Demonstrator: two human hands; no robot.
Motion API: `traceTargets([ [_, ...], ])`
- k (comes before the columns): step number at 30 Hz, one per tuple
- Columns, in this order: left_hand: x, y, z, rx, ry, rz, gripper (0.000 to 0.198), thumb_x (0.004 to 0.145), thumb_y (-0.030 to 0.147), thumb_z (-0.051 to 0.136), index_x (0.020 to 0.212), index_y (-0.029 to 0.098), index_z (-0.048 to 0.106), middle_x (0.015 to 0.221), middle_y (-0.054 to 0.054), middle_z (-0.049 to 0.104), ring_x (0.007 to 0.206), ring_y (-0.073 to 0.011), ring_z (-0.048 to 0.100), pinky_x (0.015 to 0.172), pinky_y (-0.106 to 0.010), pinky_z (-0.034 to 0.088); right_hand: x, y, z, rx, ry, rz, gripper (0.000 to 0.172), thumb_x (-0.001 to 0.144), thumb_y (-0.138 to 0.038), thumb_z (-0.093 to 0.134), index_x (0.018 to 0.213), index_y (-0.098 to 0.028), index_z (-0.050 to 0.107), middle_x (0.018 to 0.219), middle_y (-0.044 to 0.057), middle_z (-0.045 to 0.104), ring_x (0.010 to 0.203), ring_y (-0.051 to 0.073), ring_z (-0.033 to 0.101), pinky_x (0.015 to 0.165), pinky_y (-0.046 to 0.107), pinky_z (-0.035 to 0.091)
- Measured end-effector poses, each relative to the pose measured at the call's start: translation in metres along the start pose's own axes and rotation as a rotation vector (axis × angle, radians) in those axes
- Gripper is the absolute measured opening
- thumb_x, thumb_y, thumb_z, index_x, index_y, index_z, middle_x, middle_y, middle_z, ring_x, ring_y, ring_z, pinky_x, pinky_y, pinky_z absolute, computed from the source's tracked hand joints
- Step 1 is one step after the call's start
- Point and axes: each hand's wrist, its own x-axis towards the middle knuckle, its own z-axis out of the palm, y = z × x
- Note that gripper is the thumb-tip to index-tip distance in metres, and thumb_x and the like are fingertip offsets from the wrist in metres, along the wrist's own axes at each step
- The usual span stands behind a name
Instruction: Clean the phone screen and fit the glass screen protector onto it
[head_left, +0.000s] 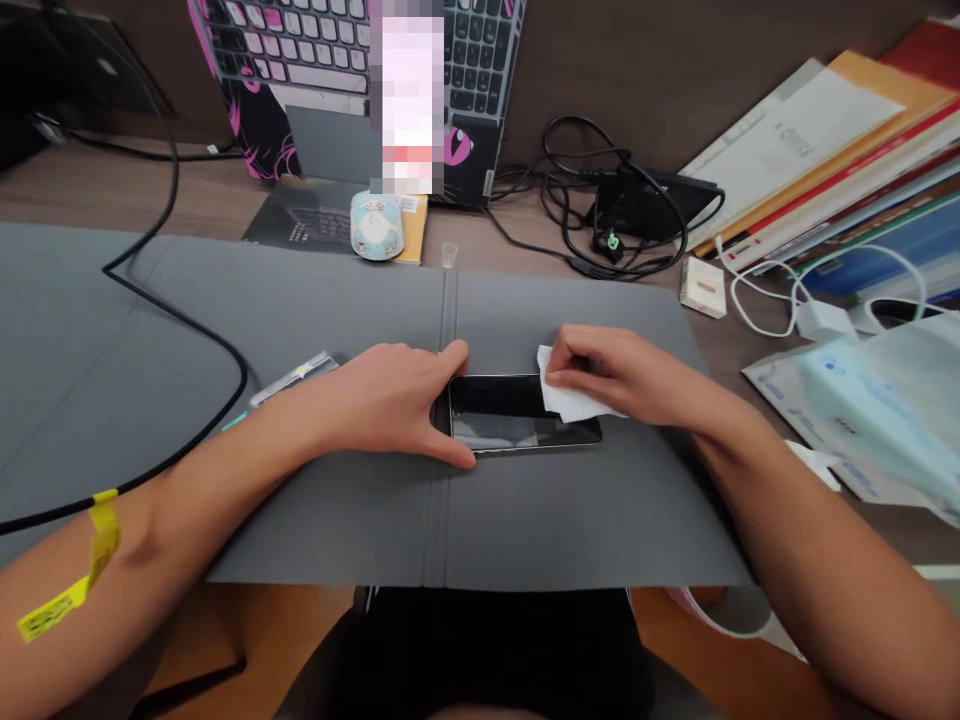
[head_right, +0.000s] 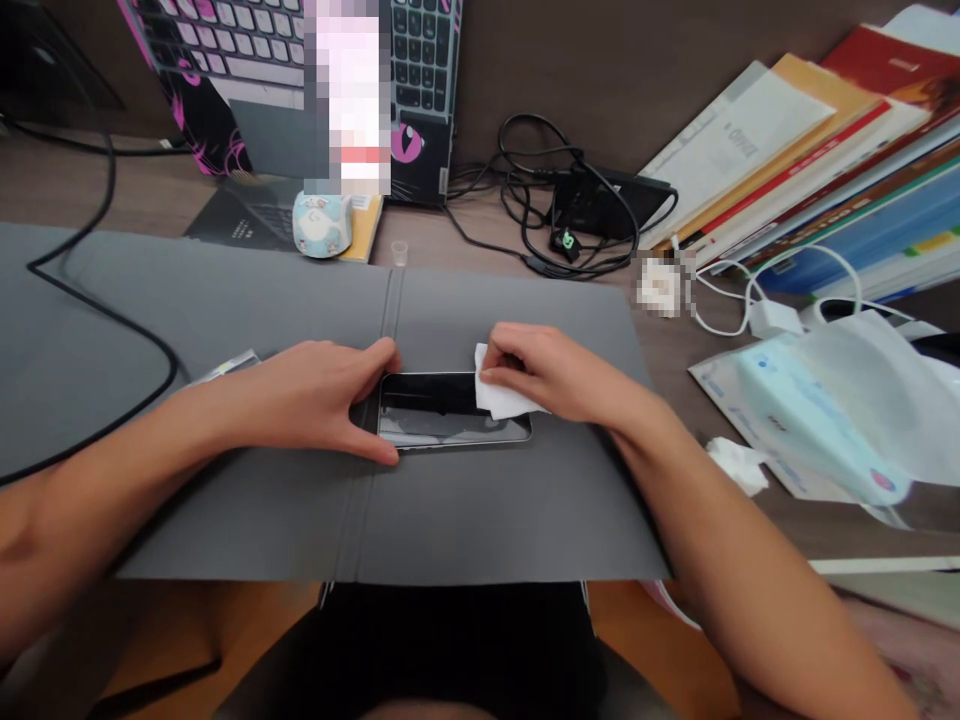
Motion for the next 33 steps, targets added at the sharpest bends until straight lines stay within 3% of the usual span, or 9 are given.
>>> traceTargets([
  [4,0.001,0.003,0.0,0.025,-0.017,-0.01,0.062,0.076,0.078,0.061,0.103,0.025,0.041,0.081,0.0,0.065,0.067,-0.0229,0.061,0.056,-0.03,0.028,-0.012,0.008,-0.003,0.044,-0.029,-0.056,0.021,0.101,-0.036,0.053,0.089,-0.021,0.061,0.088,0.003,0.06,0.079,0.016,0.054,0.072,0.029,0.041],
  [9,0.001,0.006,-0.001,0.039,-0.038,-0.037,0.059,0.076,0.076,0.061,0.097,0.026,0.04,0.077,0.002,0.063,0.065,-0.0225,0.06,0.055,-0.031,0.028,-0.023,0.017,-0.012,0.016,-0.045,-0.101,0.02,0.103,-0.033,0.049,0.108,-0.022,0.065,0.107,0.008,0.062,0.098,0.02,0.059,0.088,0.032,0.045],
  [12,0.001,0.007,-0.001,0.037,-0.051,-0.047,0.057,0.076,0.075,0.061,0.097,0.026,0.04,0.077,0.002,0.062,0.064,-0.0226,0.06,0.055,-0.031,0.028,-0.027,0.017,-0.014,0.006,-0.01,-0.084,0.022,0.104,-0.031,0.047,0.113,-0.022,0.065,0.111,0.009,0.063,0.099,0.02,0.061,0.087,0.033,0.046],
  [19,0.001,0.006,0.0,0.042,-0.061,-0.053,0.057,0.077,0.076,0.059,0.097,0.026,0.042,0.078,0.0,0.063,0.064,-0.0224,0.06,0.057,-0.032,0.031,-0.027,0.014,-0.013,-0.1,0.27,0.003,0.026,0.101,-0.026,0.045,0.112,-0.027,0.068,0.111,0.009,0.068,0.103,0.026,0.063,0.09,0.04,0.048],
  [23,0.002,0.006,0.001,0.027,-0.033,-0.064,0.058,0.073,0.077,0.062,0.097,0.026,0.045,0.077,0.001,0.064,0.064,-0.023,0.061,0.056,-0.032,0.032,-0.021,0.012,-0.013,-0.185,0.297,0.035,0.027,0.1,-0.026,0.046,0.118,-0.025,0.066,0.118,0.01,0.068,0.11,0.029,0.061,0.095,0.044,0.047],
  [26,0.002,0.006,0.001,0.02,-0.016,-0.068,0.06,0.071,0.078,0.063,0.098,0.026,0.047,0.077,0.001,0.064,0.064,-0.023,0.062,0.055,-0.031,0.032,-0.018,0.0,-0.013,-0.243,0.399,0.061,0.027,0.099,-0.029,0.049,0.121,-0.024,0.064,0.117,0.011,0.07,0.108,0.031,0.061,0.095,0.049,0.045],
  [29,0.002,0.006,0.002,0.01,-0.014,-0.062,0.062,0.071,0.079,0.063,0.1,0.026,0.048,0.078,0.001,0.065,0.065,-0.023,0.062,0.056,-0.031,0.032,-0.022,0.002,0.011,-0.211,0.393,0.049,0.027,0.098,-0.037,0.053,0.118,-0.027,0.067,0.107,0.009,0.072,0.104,0.031,0.062,0.092,0.049,0.045],
  [33,0.002,0.006,0.0,0.002,-0.023,-0.059,0.062,0.071,0.079,0.064,0.1,0.026,0.048,0.079,0.0,0.065,0.068,-0.024,0.063,0.056,-0.031,0.031,-0.027,0.066,0.094,-0.162,0.243,-0.025,0.032,0.09,-0.047,0.061,0.117,-0.033,0.069,0.099,0.007,0.073,0.099,0.032,0.063,0.085,0.048,0.047],
])
